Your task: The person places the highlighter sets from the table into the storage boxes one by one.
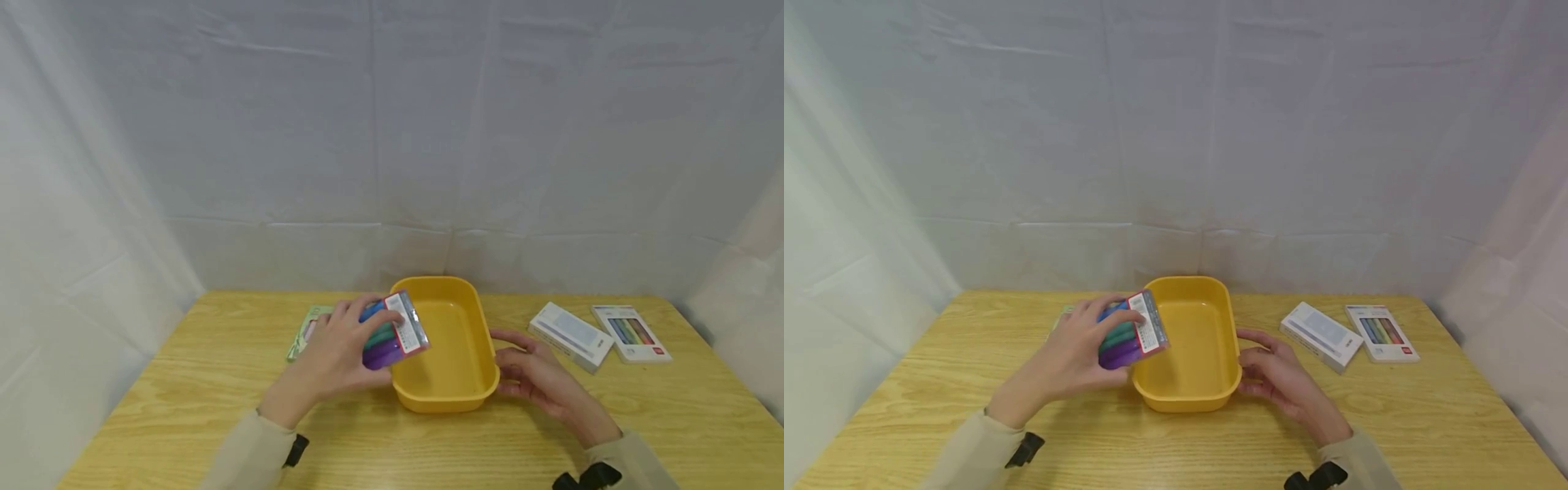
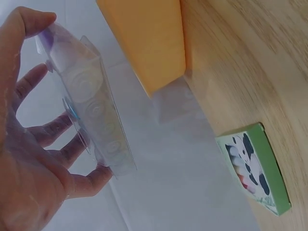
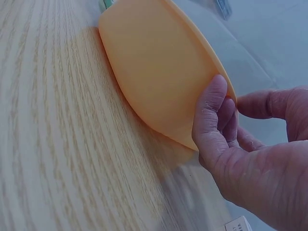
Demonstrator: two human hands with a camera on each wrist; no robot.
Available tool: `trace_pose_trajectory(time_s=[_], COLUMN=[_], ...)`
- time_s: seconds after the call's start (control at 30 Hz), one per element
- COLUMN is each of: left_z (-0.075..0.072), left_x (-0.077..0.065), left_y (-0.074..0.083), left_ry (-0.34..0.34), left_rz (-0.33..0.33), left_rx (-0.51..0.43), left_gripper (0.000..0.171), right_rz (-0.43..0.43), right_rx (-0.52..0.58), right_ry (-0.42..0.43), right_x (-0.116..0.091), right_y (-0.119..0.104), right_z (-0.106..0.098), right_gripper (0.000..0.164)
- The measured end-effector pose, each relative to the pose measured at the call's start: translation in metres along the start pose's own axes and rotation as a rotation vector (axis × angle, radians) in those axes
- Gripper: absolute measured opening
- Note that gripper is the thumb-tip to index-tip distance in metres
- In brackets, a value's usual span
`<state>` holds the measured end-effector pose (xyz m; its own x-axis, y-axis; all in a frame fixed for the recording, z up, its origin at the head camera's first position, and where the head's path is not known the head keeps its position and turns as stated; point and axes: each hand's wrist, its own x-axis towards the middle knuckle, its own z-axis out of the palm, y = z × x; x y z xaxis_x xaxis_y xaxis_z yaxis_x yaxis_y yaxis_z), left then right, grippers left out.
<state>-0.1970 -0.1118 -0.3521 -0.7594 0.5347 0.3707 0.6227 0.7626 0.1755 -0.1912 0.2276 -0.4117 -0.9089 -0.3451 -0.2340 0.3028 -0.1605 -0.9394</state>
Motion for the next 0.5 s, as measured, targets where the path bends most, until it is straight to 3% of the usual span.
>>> trace_pose_trajectory(time_s=[0.3, 0.5], left_z=[0.003, 0.008], left_x=[0.012, 0.019], left_y=[0.012, 0.020], left_ry=[-0.033, -0.089], left_rz=[0.027, 0.039], left_rx=[-0.021, -0.059], left_gripper=[0.067, 0.067], right_rz=[-0.005, -0.007], right_rx=[0.012, 0.009], right_ry=[0.000, 0.003], right_x=[-0.002, -0.002], right_y=[0.000, 0.000], right_z=[0.000, 0.001], right_gripper=[0.059, 0.056])
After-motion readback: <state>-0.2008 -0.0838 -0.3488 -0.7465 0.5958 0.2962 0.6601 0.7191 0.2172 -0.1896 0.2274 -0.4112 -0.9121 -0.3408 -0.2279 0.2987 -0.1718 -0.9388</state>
